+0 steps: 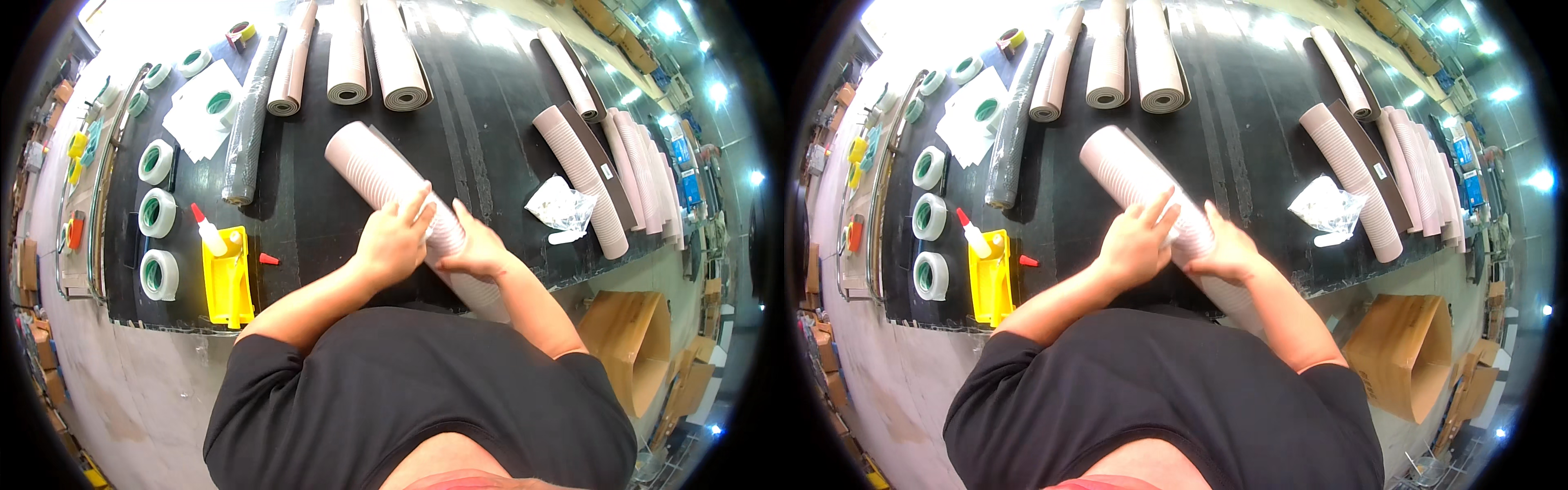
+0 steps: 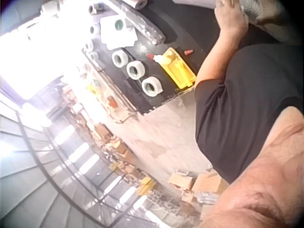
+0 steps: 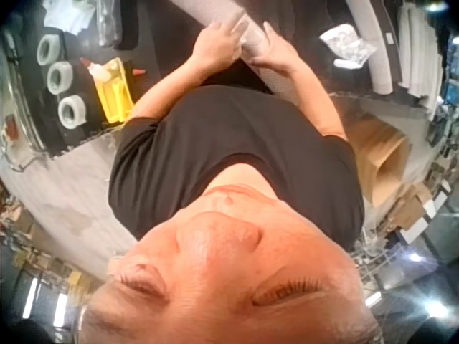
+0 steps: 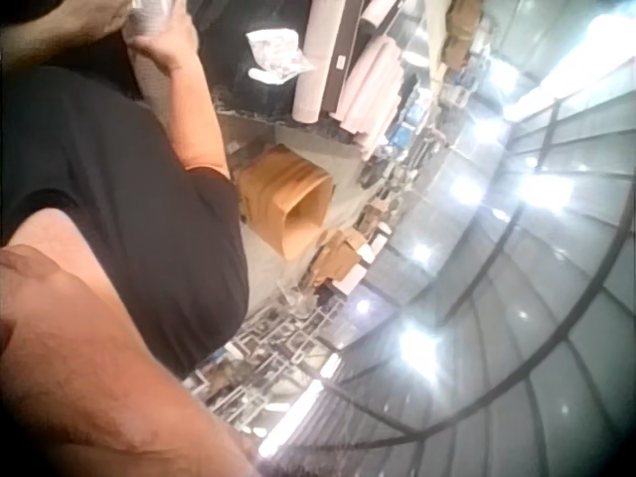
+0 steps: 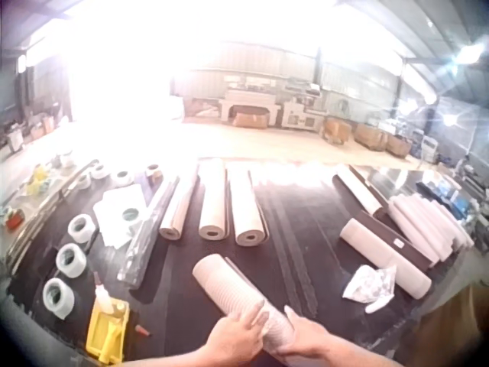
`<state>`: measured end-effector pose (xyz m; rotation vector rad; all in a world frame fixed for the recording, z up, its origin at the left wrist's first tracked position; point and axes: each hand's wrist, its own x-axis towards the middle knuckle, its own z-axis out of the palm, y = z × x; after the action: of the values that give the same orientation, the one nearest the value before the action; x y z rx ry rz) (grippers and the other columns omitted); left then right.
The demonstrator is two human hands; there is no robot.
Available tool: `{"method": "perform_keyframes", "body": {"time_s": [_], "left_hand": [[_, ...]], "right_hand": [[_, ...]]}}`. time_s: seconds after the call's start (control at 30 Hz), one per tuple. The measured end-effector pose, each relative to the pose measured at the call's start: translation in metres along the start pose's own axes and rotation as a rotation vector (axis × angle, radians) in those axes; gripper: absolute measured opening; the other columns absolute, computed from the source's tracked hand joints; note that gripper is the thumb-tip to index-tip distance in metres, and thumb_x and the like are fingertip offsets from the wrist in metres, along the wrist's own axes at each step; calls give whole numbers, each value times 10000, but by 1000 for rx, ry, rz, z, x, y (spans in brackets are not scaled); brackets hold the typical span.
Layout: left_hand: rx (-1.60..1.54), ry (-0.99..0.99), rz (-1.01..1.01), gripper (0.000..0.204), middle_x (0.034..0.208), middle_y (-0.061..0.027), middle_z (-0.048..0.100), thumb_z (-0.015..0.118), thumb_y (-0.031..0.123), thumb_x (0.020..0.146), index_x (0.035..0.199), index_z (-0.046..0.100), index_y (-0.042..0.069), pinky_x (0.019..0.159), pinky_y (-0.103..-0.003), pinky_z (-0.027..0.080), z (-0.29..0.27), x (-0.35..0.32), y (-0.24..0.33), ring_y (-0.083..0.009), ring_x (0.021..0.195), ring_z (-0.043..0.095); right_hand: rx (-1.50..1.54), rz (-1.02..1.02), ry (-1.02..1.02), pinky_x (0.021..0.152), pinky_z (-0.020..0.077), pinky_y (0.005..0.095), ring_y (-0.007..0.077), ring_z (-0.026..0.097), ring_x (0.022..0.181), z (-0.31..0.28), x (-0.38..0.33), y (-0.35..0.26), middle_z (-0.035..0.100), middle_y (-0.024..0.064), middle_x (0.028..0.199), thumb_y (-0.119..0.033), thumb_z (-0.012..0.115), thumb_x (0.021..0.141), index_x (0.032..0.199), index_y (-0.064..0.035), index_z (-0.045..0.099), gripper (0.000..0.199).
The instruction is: The person wraps individual rolls of insulation material with clear plastic film, applies adhesive to a cardboard backing using a bottle, and secures the insulation roll to the backing with a yellow roller.
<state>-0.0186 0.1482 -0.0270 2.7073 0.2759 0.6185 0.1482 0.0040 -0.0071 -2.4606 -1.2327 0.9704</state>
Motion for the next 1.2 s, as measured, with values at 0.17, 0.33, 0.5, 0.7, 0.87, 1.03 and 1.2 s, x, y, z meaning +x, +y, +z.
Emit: {"method": "perform_keyframes", "body": {"time_s": [0.17, 0.33, 0.5, 0.7, 0.87, 1.03, 1.2], "left_hand": [[31, 32, -23, 570, 1470, -124, 524, 727, 140, 700, 1258, 641, 56, 788, -414, 540, -6, -30, 13, -320, 874, 590], [-25, -122, -135, 624, 1486, -94, 517, 721, 129, 662, 1277, 639, 64, 737, -401, 552, -22, -60, 6, -303, 819, 587], [15, -298, -155, 764, 1579, 2, 430, 718, 103, 618, 1373, 602, 116, 676, -365, 537, -12, -105, -7, -254, 726, 533], [62, -293, -151, 812, 1605, -47, 386, 739, 119, 624, 1415, 557, 115, 774, -377, 519, -8, -105, -4, -253, 790, 552], [35, -311, -266, 828, 1605, -161, 328, 764, 147, 681, 1456, 476, 118, 870, -434, 502, -1, -82, -4, -282, 933, 623], [-37, -272, -338, 889, 1584, -158, 355, 795, 197, 721, 1503, 388, 84, 967, -437, 485, 23, -30, -15, -309, 1087, 619], [-219, -424, -478, 991, 1552, -158, 405, 842, 293, 746, 1547, 311, 53, 1040, -413, 471, 22, -13, -15, -331, 1246, 575]], "right_hand": [[365, -51, -141, 1165, 370, 396, 351, 455, 1403, 13, 0, 11, 456, 245, 1509, -418, 884, 634, 1603, -49, 214, 1235], [-64, -25, 93, 1125, 403, 410, 333, 482, 1355, 38, -34, -30, 488, 170, 1472, -410, 892, 639, 1545, -49, 341, 1120], [-207, -142, 343, 1061, 430, 442, 310, 529, 1274, 75, -44, -33, 514, 140, 1413, -350, 907, 613, 1503, -52, 402, 1066], [-15, -129, 183, 1100, 411, 477, 356, 514, 1315, 49, -32, -21, 503, 205, 1443, -322, 902, 626, 1533, -43, 367, 1089], [631, 131, 278, 1103, 443, 395, 310, 527, 1332, -9, 37, 83, 502, 232, 1457, -125, 785, 814, 1530, 4, 367, 839], [-470, 67, 291, 1188, 296, 493, 407, 324, 1468, -2, 5, 11, 328, 251, 1582, -471, 901, 636, 1598, -126, 260, 1207], [-571, 60, 488, 1159, 340, 474, 395, 382, 1427, 11, 37, 48, 354, 230, 1558, -393, 936, 577, 1628, -194, 148, 1328]]}}
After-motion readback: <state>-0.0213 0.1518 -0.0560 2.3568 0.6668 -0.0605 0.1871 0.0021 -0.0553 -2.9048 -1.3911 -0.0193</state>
